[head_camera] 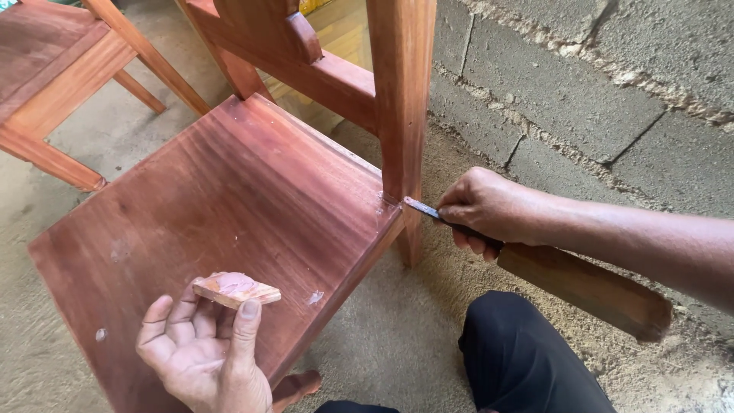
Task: The person kneels beside a wooden chair and applies wood filler to small holes and joints on the chair seat and legs. They hold a board with filler in one hand and use a small spatula to press filler into each spot, working around the chair.
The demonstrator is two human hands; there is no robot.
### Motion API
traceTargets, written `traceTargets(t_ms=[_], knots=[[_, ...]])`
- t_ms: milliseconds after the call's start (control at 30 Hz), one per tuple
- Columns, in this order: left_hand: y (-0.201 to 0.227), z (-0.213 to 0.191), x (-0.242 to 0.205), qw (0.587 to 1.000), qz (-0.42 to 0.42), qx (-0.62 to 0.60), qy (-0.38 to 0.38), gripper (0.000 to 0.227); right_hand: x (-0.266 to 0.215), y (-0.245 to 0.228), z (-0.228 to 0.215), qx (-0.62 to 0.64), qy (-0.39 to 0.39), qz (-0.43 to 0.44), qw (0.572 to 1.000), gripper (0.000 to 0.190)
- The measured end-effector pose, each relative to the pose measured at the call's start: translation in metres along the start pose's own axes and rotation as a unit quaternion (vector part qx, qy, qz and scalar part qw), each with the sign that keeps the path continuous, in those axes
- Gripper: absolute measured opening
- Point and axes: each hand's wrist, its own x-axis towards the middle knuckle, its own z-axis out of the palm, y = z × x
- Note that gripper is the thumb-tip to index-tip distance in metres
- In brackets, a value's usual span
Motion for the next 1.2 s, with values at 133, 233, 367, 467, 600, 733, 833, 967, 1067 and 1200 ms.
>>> traceTargets(t_ms=[133, 233, 367, 467, 600, 733, 833, 967, 1067, 1200], knots=[[-0.004, -0.002, -0.001, 1.000, 0.008, -0.001, -0.003, 0.080, -0.001, 0.008, -0.003, -0.026, 0.001, -0.051, 0.998, 0.032], [-0.006, -0.002, 0.000, 1.000, 0.019, -0.007, -0.008, 0.080, 0.007, 0.019, 0.001, -0.035, 0.002, -0.055, 0.998, 0.031], [-0.010, -0.006, -0.001, 1.000, 0.020, -0.003, -0.007, 0.080, 0.019, 0.027, 0.009, -0.021, -0.012, -0.049, 0.999, 0.029], [-0.012, -0.007, 0.000, 1.000, 0.023, -0.007, -0.008, 0.078, 0.023, 0.028, 0.009, -0.014, -0.016, -0.060, 0.998, 0.030], [-0.010, -0.005, 0.000, 1.000, 0.020, -0.007, -0.006, 0.079, 0.018, 0.021, 0.005, -0.009, -0.021, -0.057, 0.998, 0.032], [-0.010, -0.006, 0.000, 1.000, 0.017, -0.001, -0.009, 0.078, 0.011, 0.016, 0.001, -0.013, -0.022, -0.055, 0.998, 0.032], [-0.012, -0.008, 0.001, 1.000, 0.015, -0.001, -0.008, 0.078, 0.006, 0.015, -0.002, -0.001, -0.018, -0.066, 0.998, 0.030], [-0.013, -0.009, 0.001, 1.000, 0.018, 0.002, -0.012, 0.078, 0.009, 0.025, -0.003, 0.022, -0.011, -0.077, 0.997, 0.029], [-0.014, -0.008, 0.001, 1.000, 0.017, -0.014, -0.012, 0.078, 0.016, 0.034, 0.002, 0.017, -0.015, -0.062, 0.998, 0.031], [-0.016, -0.009, 0.002, 0.999, 0.027, -0.018, -0.011, 0.079, 0.021, 0.030, 0.008, 0.022, -0.015, -0.062, 0.998, 0.030]])
